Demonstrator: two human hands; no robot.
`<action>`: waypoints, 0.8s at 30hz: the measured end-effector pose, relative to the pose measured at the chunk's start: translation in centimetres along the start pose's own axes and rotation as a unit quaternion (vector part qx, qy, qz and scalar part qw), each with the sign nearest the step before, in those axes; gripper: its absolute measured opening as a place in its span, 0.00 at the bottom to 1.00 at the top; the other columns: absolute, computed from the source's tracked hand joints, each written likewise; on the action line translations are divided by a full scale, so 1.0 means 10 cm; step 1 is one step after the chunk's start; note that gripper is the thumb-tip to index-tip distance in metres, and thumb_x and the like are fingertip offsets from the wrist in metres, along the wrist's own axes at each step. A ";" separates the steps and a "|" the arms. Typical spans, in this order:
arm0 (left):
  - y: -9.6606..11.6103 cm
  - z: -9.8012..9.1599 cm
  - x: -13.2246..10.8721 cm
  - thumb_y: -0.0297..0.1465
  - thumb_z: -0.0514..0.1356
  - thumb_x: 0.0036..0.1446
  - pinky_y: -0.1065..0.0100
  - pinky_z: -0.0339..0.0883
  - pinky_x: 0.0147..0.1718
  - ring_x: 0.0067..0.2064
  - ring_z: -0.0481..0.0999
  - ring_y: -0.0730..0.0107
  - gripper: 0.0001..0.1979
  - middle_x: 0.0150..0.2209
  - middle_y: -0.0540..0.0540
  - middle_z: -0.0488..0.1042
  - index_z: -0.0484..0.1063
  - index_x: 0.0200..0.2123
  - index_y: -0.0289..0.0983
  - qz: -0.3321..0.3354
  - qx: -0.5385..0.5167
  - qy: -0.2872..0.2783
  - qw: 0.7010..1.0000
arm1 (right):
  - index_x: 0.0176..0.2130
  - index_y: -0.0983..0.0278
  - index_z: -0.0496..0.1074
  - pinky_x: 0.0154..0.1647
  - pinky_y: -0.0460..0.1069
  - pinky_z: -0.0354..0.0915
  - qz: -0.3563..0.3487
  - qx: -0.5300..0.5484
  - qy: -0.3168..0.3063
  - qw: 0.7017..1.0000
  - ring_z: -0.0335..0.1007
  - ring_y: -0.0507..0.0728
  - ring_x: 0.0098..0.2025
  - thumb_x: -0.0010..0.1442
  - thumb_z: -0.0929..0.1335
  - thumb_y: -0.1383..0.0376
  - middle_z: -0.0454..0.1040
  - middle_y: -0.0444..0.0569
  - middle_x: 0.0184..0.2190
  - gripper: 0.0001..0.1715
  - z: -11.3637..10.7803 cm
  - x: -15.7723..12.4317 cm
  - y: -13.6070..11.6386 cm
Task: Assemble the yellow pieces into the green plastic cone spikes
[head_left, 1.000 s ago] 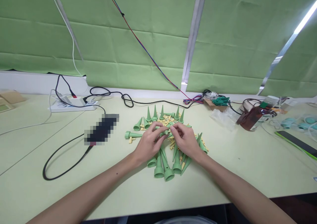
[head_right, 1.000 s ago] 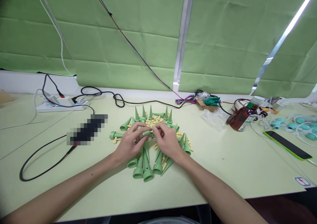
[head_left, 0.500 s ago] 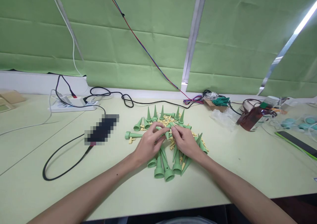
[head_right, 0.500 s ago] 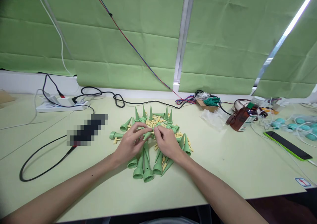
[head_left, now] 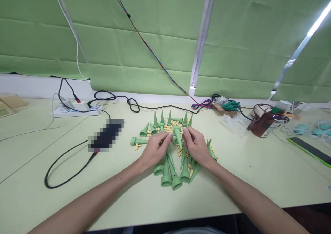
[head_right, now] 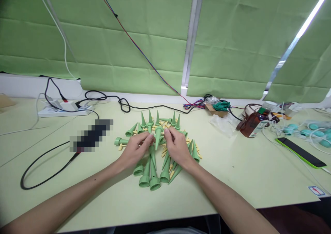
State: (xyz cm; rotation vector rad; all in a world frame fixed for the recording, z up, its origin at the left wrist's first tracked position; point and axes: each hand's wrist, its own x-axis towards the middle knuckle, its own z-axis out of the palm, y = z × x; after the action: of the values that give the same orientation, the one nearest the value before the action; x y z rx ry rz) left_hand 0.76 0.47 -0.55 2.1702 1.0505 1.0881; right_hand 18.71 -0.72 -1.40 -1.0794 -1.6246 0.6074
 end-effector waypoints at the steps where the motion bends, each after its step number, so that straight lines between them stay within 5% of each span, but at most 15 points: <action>1: 0.01 0.00 0.00 0.39 0.47 0.68 0.69 0.58 0.28 0.27 0.64 0.71 0.21 0.24 0.51 0.64 0.64 0.25 0.36 -0.008 -0.016 -0.011 1.000 | 0.28 0.61 0.58 0.26 0.47 0.53 -0.001 -0.001 -0.006 1.000 0.54 0.50 0.22 0.70 0.58 0.55 0.56 0.39 0.20 0.21 0.00 0.00 0.00; 9: 0.02 0.00 0.01 0.43 0.49 0.67 0.69 0.55 0.27 0.25 0.59 0.73 0.22 0.22 0.53 0.59 0.57 0.23 0.37 -0.028 -0.053 -0.035 0.998 | 0.29 0.62 0.60 0.26 0.47 0.53 -0.021 0.003 -0.042 0.999 0.53 0.51 0.23 0.70 0.59 0.56 0.57 0.40 0.20 0.19 0.00 -0.02 -0.04; 24: 0.00 0.01 -0.01 0.38 0.57 0.62 0.71 0.57 0.26 0.29 0.62 0.74 0.14 0.29 0.52 0.60 0.60 0.29 0.37 0.056 0.007 -0.010 0.998 | 0.24 0.61 0.55 0.24 0.47 0.51 -0.006 0.026 -0.041 0.999 0.53 0.50 0.22 0.69 0.59 0.55 0.53 0.39 0.19 0.23 0.00 -0.01 -0.02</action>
State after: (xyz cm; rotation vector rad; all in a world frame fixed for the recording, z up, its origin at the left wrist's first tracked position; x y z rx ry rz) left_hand 0.77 0.36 -0.62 2.2695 0.9409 1.1090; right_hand 18.64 -0.94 -1.30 -1.0187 -1.6765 0.6905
